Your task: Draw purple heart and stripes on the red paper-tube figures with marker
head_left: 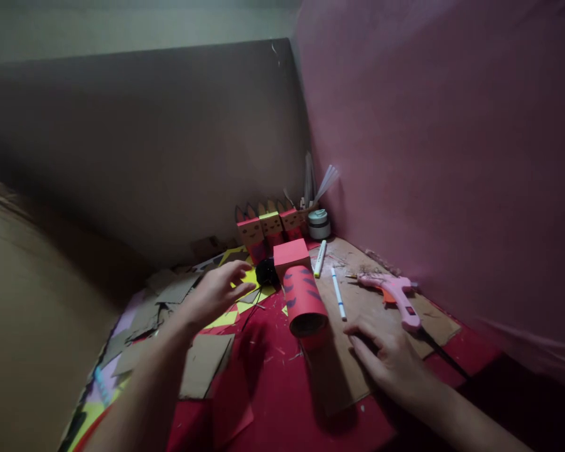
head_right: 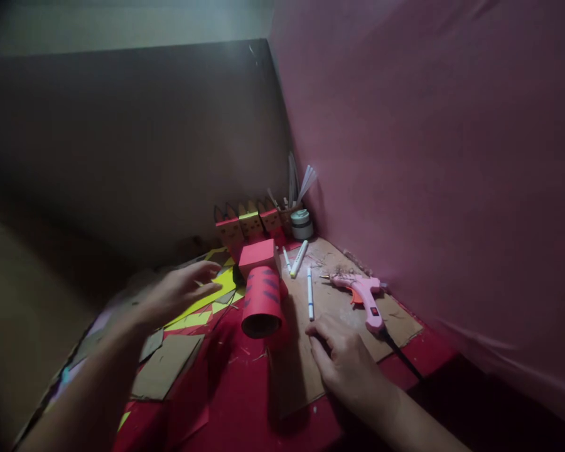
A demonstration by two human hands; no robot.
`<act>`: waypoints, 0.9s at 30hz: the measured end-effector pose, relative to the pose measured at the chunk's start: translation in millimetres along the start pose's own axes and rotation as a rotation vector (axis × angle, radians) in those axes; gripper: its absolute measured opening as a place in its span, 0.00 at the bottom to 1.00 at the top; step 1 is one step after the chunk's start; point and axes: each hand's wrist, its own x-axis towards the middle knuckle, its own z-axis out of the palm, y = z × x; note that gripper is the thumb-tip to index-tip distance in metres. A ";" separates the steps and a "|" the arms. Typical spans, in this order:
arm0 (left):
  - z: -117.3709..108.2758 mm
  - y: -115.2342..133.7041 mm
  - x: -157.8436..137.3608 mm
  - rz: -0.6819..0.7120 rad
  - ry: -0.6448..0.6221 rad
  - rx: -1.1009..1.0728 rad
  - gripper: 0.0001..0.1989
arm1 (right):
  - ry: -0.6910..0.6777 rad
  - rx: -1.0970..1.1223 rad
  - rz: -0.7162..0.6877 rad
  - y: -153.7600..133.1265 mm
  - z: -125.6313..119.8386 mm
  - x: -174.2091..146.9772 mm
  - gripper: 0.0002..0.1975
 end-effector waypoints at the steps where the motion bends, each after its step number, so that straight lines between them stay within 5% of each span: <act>1: 7.5 -2.9 9.4 0.003 -0.050 0.087 0.16 | -0.007 0.000 -0.018 -0.2 0.1 -0.2 0.11; 7: 61.8 -14.4 52.9 0.009 -0.180 0.400 0.19 | -0.038 0.032 -0.039 -2.0 -0.7 -0.4 0.11; 12: 47.4 -5.1 49.6 -0.027 -0.085 0.342 0.16 | -0.027 0.016 -0.044 -5.1 -1.8 0.2 0.12; 19: -19.5 21.6 -2.1 -0.124 0.303 0.069 0.26 | 0.036 0.061 -0.094 -5.5 -2.6 -1.4 0.12; 24: -16.1 43.3 -57.6 -0.198 0.459 -0.290 0.25 | 0.084 0.233 -0.114 -18.7 -5.6 -10.0 0.11; 27: -1.4 52.6 -88.5 -0.255 0.456 -0.484 0.23 | -0.107 0.500 -0.030 -43.2 -2.9 -15.2 0.11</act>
